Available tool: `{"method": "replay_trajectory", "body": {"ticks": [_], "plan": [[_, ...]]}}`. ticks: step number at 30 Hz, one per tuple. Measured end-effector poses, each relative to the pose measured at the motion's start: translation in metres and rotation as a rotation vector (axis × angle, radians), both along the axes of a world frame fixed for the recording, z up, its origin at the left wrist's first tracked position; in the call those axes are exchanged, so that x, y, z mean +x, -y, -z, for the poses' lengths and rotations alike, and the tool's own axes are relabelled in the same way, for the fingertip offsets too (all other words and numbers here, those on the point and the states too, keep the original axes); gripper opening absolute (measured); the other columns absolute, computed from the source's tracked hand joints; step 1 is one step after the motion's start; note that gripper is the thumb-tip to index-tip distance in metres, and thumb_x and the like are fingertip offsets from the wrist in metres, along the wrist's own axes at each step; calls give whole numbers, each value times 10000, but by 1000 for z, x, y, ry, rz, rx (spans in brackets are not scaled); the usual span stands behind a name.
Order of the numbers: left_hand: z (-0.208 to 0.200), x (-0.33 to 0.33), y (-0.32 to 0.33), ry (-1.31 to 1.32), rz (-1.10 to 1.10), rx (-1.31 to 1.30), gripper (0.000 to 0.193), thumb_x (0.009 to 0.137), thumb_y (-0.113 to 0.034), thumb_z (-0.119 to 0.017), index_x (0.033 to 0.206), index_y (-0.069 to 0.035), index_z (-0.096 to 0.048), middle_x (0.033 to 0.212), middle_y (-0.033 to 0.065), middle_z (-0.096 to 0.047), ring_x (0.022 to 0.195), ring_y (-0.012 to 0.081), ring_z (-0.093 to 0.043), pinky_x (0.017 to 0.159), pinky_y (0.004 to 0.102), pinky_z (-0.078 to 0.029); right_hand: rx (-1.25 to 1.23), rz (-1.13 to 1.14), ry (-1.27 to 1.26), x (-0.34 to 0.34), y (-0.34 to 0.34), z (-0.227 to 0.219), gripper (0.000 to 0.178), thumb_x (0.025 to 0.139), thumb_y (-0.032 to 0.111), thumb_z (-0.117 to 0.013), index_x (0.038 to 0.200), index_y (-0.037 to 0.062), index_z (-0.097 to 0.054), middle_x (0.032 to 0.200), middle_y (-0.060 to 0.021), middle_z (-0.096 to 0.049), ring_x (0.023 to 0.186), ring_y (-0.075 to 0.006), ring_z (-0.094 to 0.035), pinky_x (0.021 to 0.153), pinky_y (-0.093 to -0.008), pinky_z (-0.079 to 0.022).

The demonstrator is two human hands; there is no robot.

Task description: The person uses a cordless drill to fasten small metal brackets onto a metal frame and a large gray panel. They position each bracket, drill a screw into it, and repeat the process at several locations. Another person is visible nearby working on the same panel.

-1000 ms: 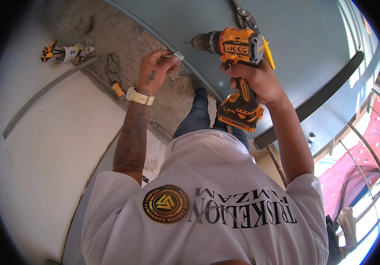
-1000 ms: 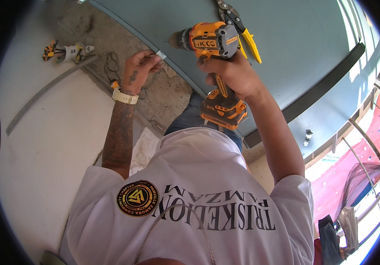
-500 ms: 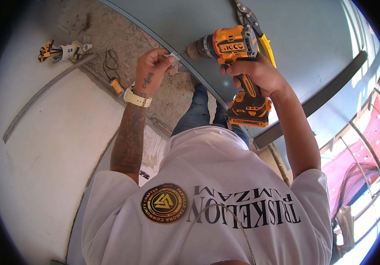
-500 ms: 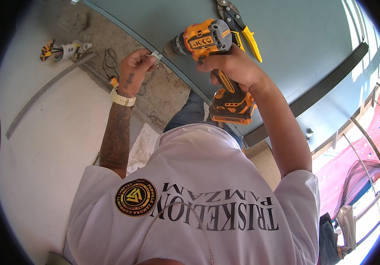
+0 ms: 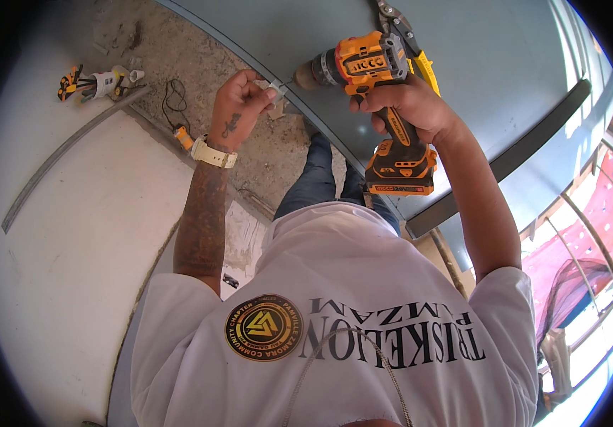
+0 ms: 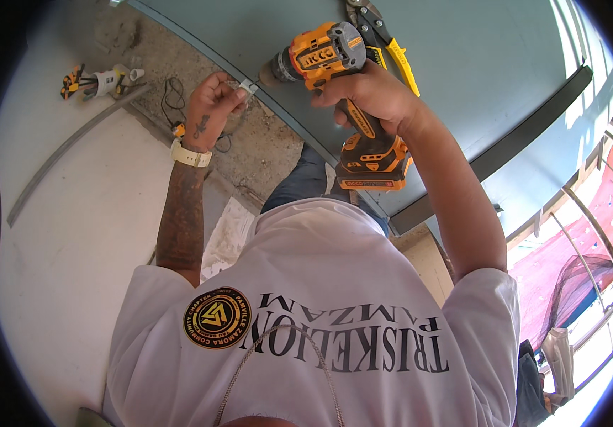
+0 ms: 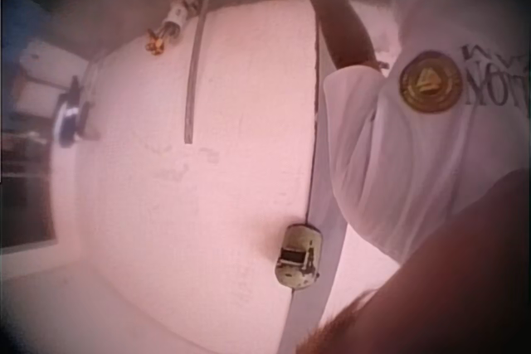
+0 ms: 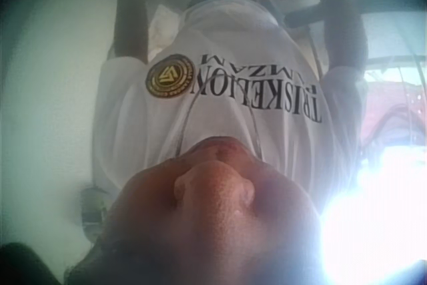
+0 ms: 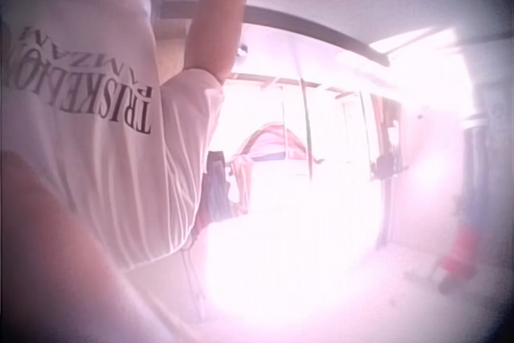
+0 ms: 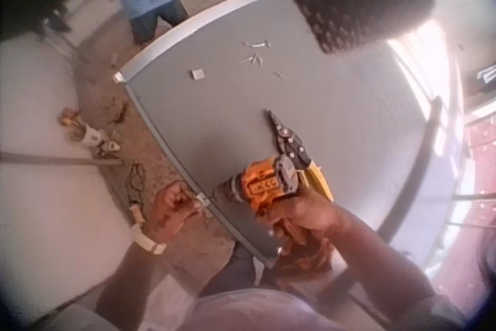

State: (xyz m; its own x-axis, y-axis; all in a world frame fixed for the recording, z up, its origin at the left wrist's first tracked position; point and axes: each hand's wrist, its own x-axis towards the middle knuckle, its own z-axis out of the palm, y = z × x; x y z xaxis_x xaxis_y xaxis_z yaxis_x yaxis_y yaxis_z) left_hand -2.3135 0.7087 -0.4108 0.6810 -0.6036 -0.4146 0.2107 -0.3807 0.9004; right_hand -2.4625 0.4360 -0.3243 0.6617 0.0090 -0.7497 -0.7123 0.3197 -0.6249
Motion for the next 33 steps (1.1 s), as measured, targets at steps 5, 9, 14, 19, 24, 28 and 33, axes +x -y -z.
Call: {"method": "replay_trajectory", "body": {"ticks": [5, 9, 14, 19, 24, 28, 33], "plan": [[6, 0, -1, 11, 22, -12, 269, 932, -54, -726, 1171, 29, -635, 720, 35, -689, 678, 108, -672, 658, 269, -555, -90, -143, 31, 14, 14, 2, 411, 763, 135, -733, 1155, 14, -708, 945, -68, -733, 622, -134, -603, 594, -264, -529], [7, 4, -1, 8, 58, -25, 262, 930, -47, -723, 1163, 29, -628, 700, 31, -680, 667, 106, -663, 649, 271, -536, -155, -275, 13, 32, 24, -3, 425, 752, 167, -728, 1149, 16, -716, 921, -51, -716, 630, -127, -594, 583, -272, -520], [8, 2, -3, -13, 40, -74, 232, 930, -40, -718, 1138, 13, -629, 695, 28, -680, 660, 97, -654, 652, 277, -527, -173, -318, 9, 42, 23, -10, 428, 740, 160, -728, 1141, 12, -716, 907, -45, -707, 624, -130, -589, 577, -275, -514], [7, 1, -1, -9, 46, -55, 187, 951, -35, -697, 1119, -16, -618, 714, 25, -670, 671, 86, -635, 662, 271, -529, -101, -304, 4, 42, 27, -3, 398, 730, 129, -727, 1110, 13, -713, 905, -51, -695, 636, -135, -592, 584, -282, -522], [8, 1, -3, 8, 71, -53, 162, 954, -34, -696, 1090, -34, -610, 717, 7, -642, 671, 76, -617, 666, 263, -530, -51, -291, -29, 46, 25, -10, 412, 731, 70, -705, 1137, 3, -687, 908, -67, -690, 610, -138, -587, 556, -276, -520], [11, 1, -6, -18, 57, -72, 179, 949, -36, -701, 1105, -31, -611, 716, 3, -632, 669, 77, -620, 658, 261, -528, -59, -294, -49, 47, 23, -10, 395, 734, 54, -698, 1126, 10, -688, 899, -62, -682, 608, -136, -584, 552, -278, -519], [5, 1, -6, -10, 71, -52, 206, 947, -33, -702, 1134, -18, -618, 716, 9, -639, 672, 85, -634, 648, 266, -525, -39, -324, -42, 49, 24, -11, 366, 738, 61, -693, 1102, 29, -692, 859, -41, -658, 621, -136, -571, 559, -282, -502]]}}
